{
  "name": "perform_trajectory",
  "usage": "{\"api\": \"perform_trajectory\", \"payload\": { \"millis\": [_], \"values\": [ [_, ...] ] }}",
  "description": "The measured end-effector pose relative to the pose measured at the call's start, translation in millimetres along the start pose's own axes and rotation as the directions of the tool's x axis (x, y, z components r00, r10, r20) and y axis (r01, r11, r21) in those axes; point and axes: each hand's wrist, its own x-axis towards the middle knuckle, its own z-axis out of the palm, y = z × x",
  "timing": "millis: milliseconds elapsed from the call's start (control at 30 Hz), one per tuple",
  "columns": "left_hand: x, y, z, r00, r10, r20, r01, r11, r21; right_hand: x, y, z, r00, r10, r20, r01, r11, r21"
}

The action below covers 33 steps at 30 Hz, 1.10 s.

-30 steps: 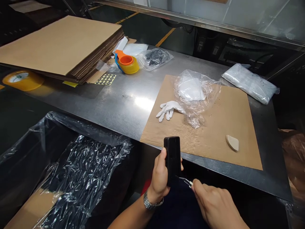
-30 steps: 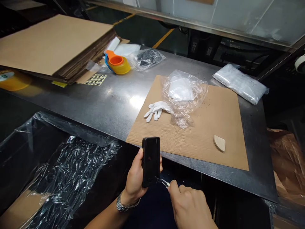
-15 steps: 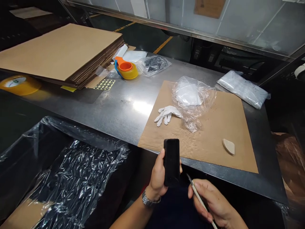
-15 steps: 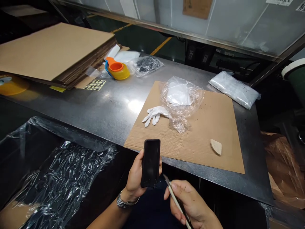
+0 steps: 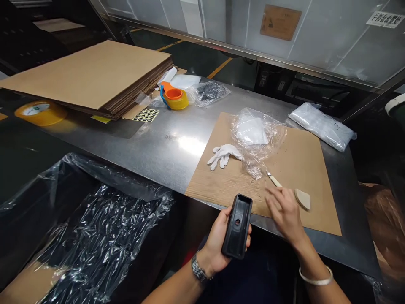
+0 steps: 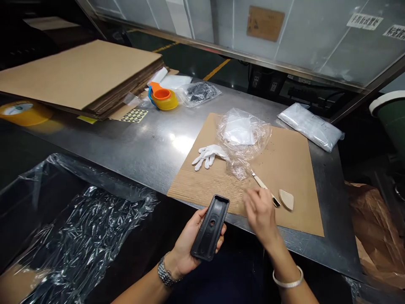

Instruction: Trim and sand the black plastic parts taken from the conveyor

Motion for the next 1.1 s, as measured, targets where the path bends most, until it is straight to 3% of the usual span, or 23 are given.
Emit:
{"api": "perform_trajectory", "payload": {
  "millis": [100,167,267,567,767,900,1100],
  "values": [
    [-1,-3,2.4,1.0,0.028,-0.007,-0.028,0.996,-0.087,-27,-45,-9,0.927,-0.342,0.151,0.29,0.913,0.286],
    [-2,-6,4.4,0.998,0.057,-0.02,-0.059,0.989,-0.138,-39,-65,-10,0.888,-0.414,0.202,0.333,0.88,0.34],
    [-4,-10,5.6,0.998,0.058,-0.023,-0.061,0.986,-0.157,-44,-75,-8,0.89,-0.391,0.233,0.297,0.887,0.355],
    [-6,-23,7.5,0.998,0.054,-0.033,-0.056,0.994,-0.097,-40,-64,-6,0.887,-0.322,0.331,0.148,0.877,0.458],
    [-7,-33,1.2,0.999,-0.023,-0.04,0.028,0.992,0.125,-30,-47,-6,0.933,-0.262,0.246,0.156,0.913,0.378],
    [-14,-35,1.1,0.999,-0.04,-0.011,0.041,0.984,0.175,-19,-31,-10,0.974,-0.17,0.148,0.112,0.936,0.334],
    [-18,-33,4.2,0.995,-0.096,-0.03,0.1,0.97,0.224,-11,-24,-12,0.959,-0.182,0.215,0.051,0.862,0.504]
  ]
}}
